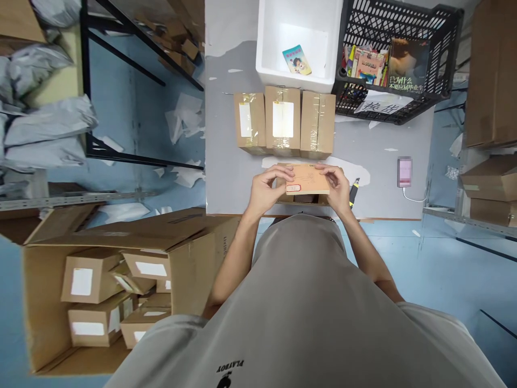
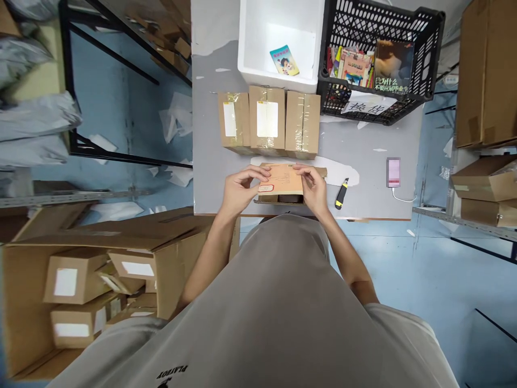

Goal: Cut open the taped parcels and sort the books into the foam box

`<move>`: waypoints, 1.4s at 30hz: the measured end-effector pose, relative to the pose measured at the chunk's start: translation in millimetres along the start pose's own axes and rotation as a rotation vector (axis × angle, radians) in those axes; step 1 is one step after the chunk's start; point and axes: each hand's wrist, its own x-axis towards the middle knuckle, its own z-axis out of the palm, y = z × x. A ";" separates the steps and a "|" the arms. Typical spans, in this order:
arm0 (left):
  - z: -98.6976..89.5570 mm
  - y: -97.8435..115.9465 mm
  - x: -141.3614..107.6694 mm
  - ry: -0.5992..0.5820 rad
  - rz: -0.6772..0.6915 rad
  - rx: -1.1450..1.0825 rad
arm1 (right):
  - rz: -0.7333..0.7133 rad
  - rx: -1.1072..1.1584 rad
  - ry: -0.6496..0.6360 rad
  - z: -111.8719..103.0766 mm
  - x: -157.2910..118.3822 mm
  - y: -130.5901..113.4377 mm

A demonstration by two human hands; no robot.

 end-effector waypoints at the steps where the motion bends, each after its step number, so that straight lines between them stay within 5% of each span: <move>1: 0.8 -0.4 1.3 -0.004 -0.001 0.008 | -0.004 -0.001 0.011 -0.6 1.7 -0.9; 7: 1.9 -17.4 3.5 0.142 -0.279 -0.062 | 0.222 -0.037 -0.031 -7.5 -0.6 9.1; 11: -1.7 -18.0 -0.3 -0.001 -0.430 -0.144 | 0.403 0.060 -0.107 -7.8 -10.6 13.6; 14: -4.6 -12.2 16.4 -0.122 -0.403 -0.160 | 0.391 0.104 -0.107 -3.4 5.7 11.8; 17: -5.3 -2.2 68.4 -0.056 -0.266 -0.118 | 0.289 0.098 -0.079 5.0 59.0 1.8; 22: -12.3 39.7 187.2 0.195 0.116 0.021 | 0.041 0.117 -0.032 23.4 190.2 -37.7; 25: -25.3 64.8 217.5 0.389 0.289 0.105 | 0.025 0.069 -0.020 21.6 233.8 -53.4; 29: -49.5 48.4 181.5 0.469 0.239 0.139 | -0.041 -0.087 -0.040 -8.4 202.1 -32.8; 32: -64.5 -0.2 115.3 0.504 0.044 0.120 | -0.021 -0.154 0.069 -45.5 129.7 0.7; 36: -71.7 -62.5 19.0 0.543 -0.352 0.080 | 0.228 -0.236 0.308 -91.6 27.1 40.2; 39: -64.9 -82.5 -28.2 0.446 -0.613 0.019 | 0.463 -0.217 0.339 -108.0 -25.8 60.6; 42: -49.6 -83.4 -45.0 0.261 -0.771 0.010 | 0.599 -0.155 0.226 -106.3 -50.0 73.3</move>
